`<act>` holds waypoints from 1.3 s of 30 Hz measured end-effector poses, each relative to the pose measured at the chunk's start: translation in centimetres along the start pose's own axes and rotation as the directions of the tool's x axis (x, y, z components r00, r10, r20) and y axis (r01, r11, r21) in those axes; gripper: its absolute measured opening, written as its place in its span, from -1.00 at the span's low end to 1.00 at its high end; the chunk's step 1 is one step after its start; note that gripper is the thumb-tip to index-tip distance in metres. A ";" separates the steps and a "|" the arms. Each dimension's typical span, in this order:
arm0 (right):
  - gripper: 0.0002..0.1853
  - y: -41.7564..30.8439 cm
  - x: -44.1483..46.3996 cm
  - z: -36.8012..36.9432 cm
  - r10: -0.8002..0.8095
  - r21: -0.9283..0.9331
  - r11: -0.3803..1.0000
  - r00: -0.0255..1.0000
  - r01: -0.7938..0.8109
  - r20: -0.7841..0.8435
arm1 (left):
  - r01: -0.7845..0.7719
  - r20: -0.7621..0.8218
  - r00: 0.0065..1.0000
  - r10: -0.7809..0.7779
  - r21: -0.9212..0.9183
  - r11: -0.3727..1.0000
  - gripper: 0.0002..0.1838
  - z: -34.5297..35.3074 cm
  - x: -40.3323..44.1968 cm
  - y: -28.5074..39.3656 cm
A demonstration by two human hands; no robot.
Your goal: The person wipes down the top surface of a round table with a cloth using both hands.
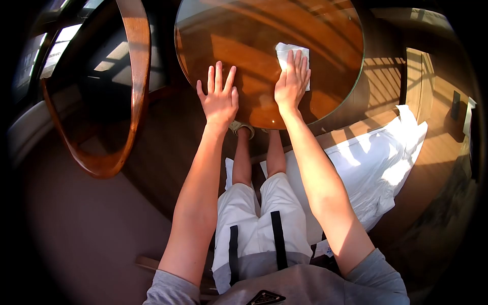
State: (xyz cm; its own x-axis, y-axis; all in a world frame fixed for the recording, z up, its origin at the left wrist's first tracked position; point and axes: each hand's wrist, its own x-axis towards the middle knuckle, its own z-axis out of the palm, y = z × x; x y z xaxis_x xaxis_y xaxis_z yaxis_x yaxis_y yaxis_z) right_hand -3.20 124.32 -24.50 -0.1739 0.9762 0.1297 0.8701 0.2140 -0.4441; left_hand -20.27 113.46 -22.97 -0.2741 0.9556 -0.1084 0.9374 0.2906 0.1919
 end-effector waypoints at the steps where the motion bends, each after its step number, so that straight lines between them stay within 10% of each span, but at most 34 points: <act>1: -0.40 -1.9 -1.4 -0.3 -0.061 0.014 0.998 0.994 0.060 0.095 | 0.008 0.003 1.000 -0.008 0.026 1.000 -0.37 0.0 0.0 0.0; 8: -0.41 1.3 -1.4 -3.9 -0.634 0.272 0.762 0.593 0.587 0.497 | -0.010 -0.031 0.999 0.009 -0.038 0.999 -0.35 0.5 -0.1 -0.3; 12: -0.44 3.7 5.7 -2.8 -0.199 0.033 0.980 0.950 0.197 0.242 | -0.006 -0.046 0.999 0.005 -0.017 1.000 -0.37 0.4 -0.1 -0.3; 15: -0.40 2.5 5.8 0.2 -0.051 -0.035 0.998 0.994 0.055 0.099 | -0.006 -0.052 0.999 0.006 0.009 1.000 -0.38 0.3 0.0 -0.2; 25: -0.38 0.4 3.7 -3.2 -0.609 0.169 0.761 0.599 0.626 0.520 | 0.015 -0.061 0.998 -0.018 -0.043 0.999 -0.39 0.7 -0.2 -0.1; 31: -0.45 0.0 9.1 2.0 -0.160 0.061 0.987 0.975 0.152 0.154 | 0.030 -0.046 0.998 -0.032 -0.050 0.998 -0.36 0.7 -0.1 -0.2; 39: -0.44 -5.9 1.9 1.7 -0.465 0.146 0.885 0.834 0.441 0.298 | 0.012 -0.068 0.997 -0.022 -0.138 0.990 -0.36 1.2 -0.5 -0.4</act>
State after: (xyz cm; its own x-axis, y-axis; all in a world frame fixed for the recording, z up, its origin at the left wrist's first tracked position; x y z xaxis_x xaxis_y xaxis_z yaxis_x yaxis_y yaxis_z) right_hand -9.43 124.99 -23.14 -0.6866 0.7252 0.0504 0.6261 0.6252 -0.4659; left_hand -20.28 112.84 -24.19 -0.3082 0.9502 -0.0458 0.8954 0.3060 0.3235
